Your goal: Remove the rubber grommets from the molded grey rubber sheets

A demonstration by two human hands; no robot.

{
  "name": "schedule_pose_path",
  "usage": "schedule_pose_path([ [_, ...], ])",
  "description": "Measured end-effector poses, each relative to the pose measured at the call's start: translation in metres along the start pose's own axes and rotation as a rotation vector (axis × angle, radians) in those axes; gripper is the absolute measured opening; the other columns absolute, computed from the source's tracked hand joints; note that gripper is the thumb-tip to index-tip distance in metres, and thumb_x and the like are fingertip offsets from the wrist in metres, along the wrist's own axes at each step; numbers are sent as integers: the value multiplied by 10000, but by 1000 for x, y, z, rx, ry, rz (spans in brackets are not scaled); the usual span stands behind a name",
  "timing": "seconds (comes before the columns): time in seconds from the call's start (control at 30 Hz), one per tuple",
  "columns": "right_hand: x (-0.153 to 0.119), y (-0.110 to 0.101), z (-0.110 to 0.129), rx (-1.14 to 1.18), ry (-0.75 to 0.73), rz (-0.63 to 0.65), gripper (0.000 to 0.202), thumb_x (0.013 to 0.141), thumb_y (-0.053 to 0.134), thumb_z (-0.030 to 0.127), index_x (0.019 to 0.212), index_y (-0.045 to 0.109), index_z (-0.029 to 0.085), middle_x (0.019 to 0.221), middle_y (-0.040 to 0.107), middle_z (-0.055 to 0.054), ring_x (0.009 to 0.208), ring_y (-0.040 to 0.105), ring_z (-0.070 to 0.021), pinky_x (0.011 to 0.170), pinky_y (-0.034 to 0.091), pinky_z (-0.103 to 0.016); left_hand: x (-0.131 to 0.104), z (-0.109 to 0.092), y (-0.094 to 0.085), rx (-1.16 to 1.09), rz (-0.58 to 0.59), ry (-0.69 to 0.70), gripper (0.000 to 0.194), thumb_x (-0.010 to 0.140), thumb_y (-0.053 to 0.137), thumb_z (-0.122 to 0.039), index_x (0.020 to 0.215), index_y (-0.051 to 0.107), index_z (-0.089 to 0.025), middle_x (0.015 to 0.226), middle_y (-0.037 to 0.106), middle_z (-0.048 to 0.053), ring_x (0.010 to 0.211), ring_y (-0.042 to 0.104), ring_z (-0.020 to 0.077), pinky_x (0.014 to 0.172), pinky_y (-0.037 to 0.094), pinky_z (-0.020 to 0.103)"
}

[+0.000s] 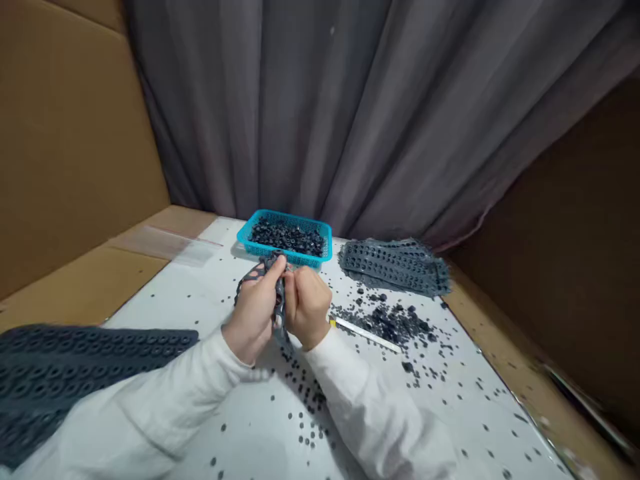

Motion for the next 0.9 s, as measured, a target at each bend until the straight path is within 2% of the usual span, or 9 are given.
schedule_pose_path([
  [0.2,-3,25,-11,-82,4,41,310,915,338,170,608,341,207,555,396,3,538,375,-135,540,274,-271,28,2,-13,-24,-88,63,329,450,806,-302,569,558,-123,522,566,-53,498,486,58,508,382,182],
  [0.33,2,27,-20,-34,69,-20,311,913,353,174,604,340,207,559,392,10,536,372,-129,542,278,-264,37,3,-9,-49,-102,70,327,461,805,-309,586,560,-133,533,579,-51,521,520,75,541,403,203],
  [0.43,7,19,-27,80,217,-74,301,917,352,202,616,362,202,576,401,16,548,392,-120,550,289,-252,30,-1,2,-66,-66,44,294,499,789,-302,625,579,-138,557,597,-42,554,560,97,568,426,219],
  [0.57,11,4,-34,371,466,-79,308,923,351,265,625,380,194,583,390,30,541,394,-102,537,291,-232,7,-14,19,2,64,14,251,576,759,-321,657,602,-142,567,601,-36,520,548,94,535,424,212],
  [0.63,12,0,-33,535,523,-4,318,921,365,301,627,406,188,574,386,37,531,386,-95,522,289,-224,-6,-26,23,95,134,49,248,614,742,-346,670,608,-145,588,605,-31,522,538,87,519,414,197],
  [0.73,13,-7,-26,697,512,197,332,916,384,326,626,448,179,567,413,35,534,406,-93,521,306,-223,-21,-38,23,286,239,82,250,657,710,-379,671,601,-154,595,593,-30,533,527,90,512,404,192],
  [0.83,14,-19,-19,685,430,372,334,910,396,321,618,464,174,568,447,28,540,437,-97,536,328,-236,-29,-41,21,524,328,100,280,709,656,-410,635,572,-154,544,527,-40,515,480,88,496,378,195],
  [0.9,18,-31,-17,590,366,432,306,892,432,310,621,472,174,566,450,28,536,433,-98,535,332,-243,-31,-44,20,632,351,139,312,736,625,-419,597,523,-159,517,466,-53,495,433,79,473,347,191],
])
Point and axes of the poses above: each hand's wrist, its own x-axis towards the middle knuckle, its own y-axis out of the palm, z = x × y, the point moved 9 cm from there along x, towards the middle knuckle
